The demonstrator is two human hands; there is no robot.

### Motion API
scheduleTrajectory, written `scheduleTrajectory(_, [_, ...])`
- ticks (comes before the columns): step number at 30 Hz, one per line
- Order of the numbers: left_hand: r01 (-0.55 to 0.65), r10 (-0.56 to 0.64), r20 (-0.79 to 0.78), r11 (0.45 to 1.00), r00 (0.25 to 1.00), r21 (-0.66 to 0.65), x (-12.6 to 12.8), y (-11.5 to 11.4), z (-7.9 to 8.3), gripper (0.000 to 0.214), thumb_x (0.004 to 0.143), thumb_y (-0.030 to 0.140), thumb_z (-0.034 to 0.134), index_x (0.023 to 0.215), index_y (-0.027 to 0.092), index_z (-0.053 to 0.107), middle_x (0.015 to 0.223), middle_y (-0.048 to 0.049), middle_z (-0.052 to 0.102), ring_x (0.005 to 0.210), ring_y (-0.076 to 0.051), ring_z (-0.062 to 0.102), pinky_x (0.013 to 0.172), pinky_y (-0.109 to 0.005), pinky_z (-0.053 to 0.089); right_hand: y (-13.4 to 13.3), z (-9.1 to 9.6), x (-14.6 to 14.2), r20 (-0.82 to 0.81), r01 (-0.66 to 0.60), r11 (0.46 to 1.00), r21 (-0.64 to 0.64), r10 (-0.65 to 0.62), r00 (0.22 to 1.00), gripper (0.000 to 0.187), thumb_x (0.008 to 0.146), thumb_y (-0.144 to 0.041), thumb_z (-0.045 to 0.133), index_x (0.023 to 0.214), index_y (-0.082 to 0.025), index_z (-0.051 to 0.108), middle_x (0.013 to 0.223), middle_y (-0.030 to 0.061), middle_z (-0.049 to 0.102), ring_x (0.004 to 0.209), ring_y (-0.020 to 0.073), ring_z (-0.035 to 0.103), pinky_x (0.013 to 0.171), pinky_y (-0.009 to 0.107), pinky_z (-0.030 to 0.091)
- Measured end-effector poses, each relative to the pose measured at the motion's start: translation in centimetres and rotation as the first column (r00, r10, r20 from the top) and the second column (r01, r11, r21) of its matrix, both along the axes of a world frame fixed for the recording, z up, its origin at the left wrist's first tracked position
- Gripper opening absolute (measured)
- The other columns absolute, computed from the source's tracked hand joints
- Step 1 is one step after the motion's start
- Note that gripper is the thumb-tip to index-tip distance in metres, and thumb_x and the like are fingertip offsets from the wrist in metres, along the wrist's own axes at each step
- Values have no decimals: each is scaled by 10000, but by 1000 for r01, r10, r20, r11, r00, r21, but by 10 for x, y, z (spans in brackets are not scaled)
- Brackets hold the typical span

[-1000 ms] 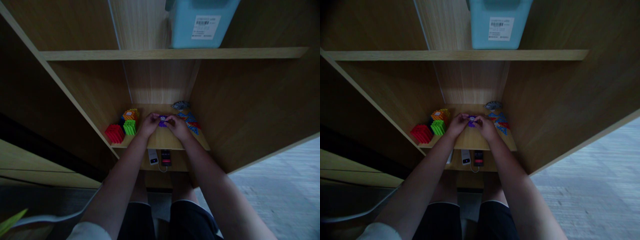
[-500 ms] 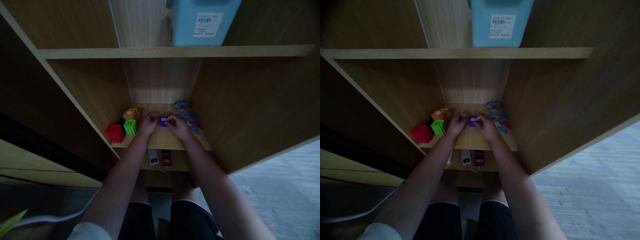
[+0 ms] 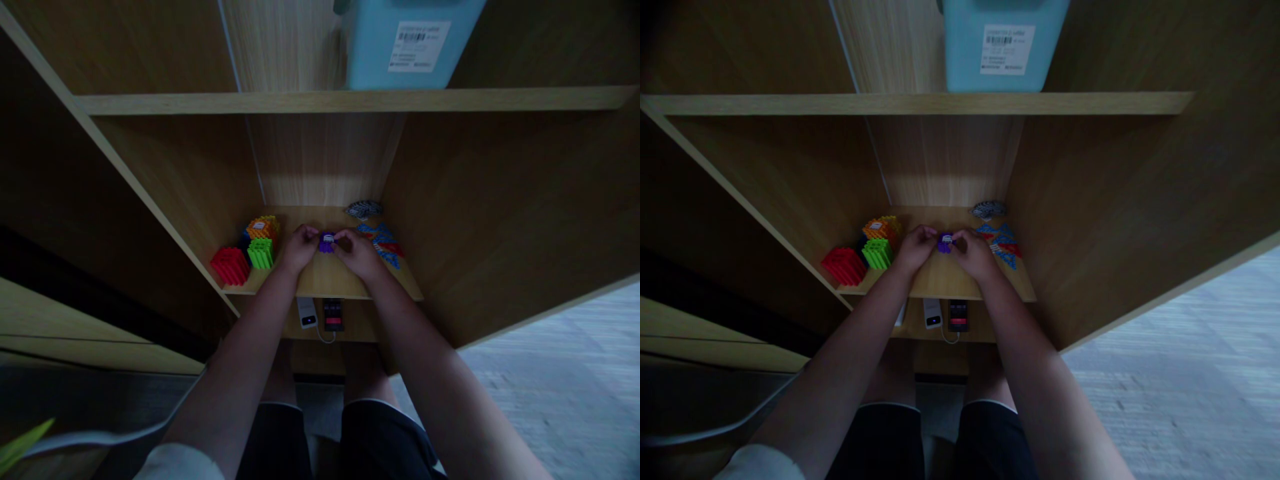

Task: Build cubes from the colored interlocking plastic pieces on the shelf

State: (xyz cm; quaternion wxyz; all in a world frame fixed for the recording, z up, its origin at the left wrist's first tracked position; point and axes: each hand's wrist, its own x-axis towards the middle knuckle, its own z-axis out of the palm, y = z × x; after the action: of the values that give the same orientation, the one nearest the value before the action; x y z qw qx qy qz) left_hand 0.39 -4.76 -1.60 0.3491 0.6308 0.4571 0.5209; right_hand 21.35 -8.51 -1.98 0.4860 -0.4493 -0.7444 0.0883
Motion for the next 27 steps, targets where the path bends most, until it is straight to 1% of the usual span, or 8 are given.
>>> scheduleTrajectory(5, [24,-24,-2,1000,1000,-3,-1,-4,5,162,823,114,734,947,217,719,891,-28,751,858,-219,712,850,-362,562,-1,0,0,-14,-13,1000,-13,13,1000,183,968,-451,750,1054,-289,729,1112,70,798,1086,288,743,1029,479,593])
scheduleTrajectory(13, [21,-21,-10,1000,1000,-11,0,-2,3,148,834,126,717,956,210,717,893,-28,742,837,-203,692,837,-342,525,-5,4,-2,-14,-36,999,-34,35,999,156,964,-388,742,1073,-281,708,1146,78,778,1142,287,726,1070,469,567])
scheduleTrajectory(15, [10,-10,-27,1000,1000,-19,0,-4,6,145,849,131,699,976,201,710,910,-29,743,853,-194,692,847,-328,522,-6,5,-2,3,-21,998,-62,21,1000,222,946,-393,753,1119,-270,689,1190,85,759,1170,287,712,1085,467,551])
scheduleTrajectory(19, [-26,22,-82,998,996,-53,1,-12,16,153,889,146,664,1034,186,689,948,-33,749,887,-181,695,860,-300,522,-8,3,-2,37,39,987,-158,-33,999,501,848,-445,842,1249,-241,621,1266,106,725,1170,300,700,1064,472,551])
scheduleTrajectory(21, [-68,64,-109,997,992,-38,1,-18,22,129,908,154,647,1028,189,681,951,-34,747,893,-182,693,856,-292,519,-7,0,-2,49,59,981,-187,-50,998,591,814,-447,866,1291,-236,588,1263,111,729,1159,310,706,1050,477,558])
scheduleTrajectory(23, [-109,112,-149,994,982,25,2,-24,26,79,928,166,629,990,196,669,927,-29,737,875,-181,680,835,-284,504,-6,-3,-2,67,72,977,-202,-60,996,644,800,-443,877,1322,-232,563,1265,124,736,1159,326,716,1044,487,564])
scheduleTrajectory(25, [-124,146,-210,986,967,110,4,-31,29,41,946,190,618,916,206,641,841,-5,694,803,-170,639,775,-272,466,-4,-5,-2,94,90,973,-213,-71,993,688,792,-447,887,1346,-225,544,1280,146,740,1164,345,725,1045,504,568])
scheduleTrajectory(27, [-101,148,-283,979,948,175,7,-40,31,158,973,233,603,816,215,593,725,23,609,704,-153,571,696,-269,403,-2,-8,-1,112,109,968,-224,-85,990,739,782,-455,903,1372,-219,526,1294,165,742,1169,362,731,1047,523,572])
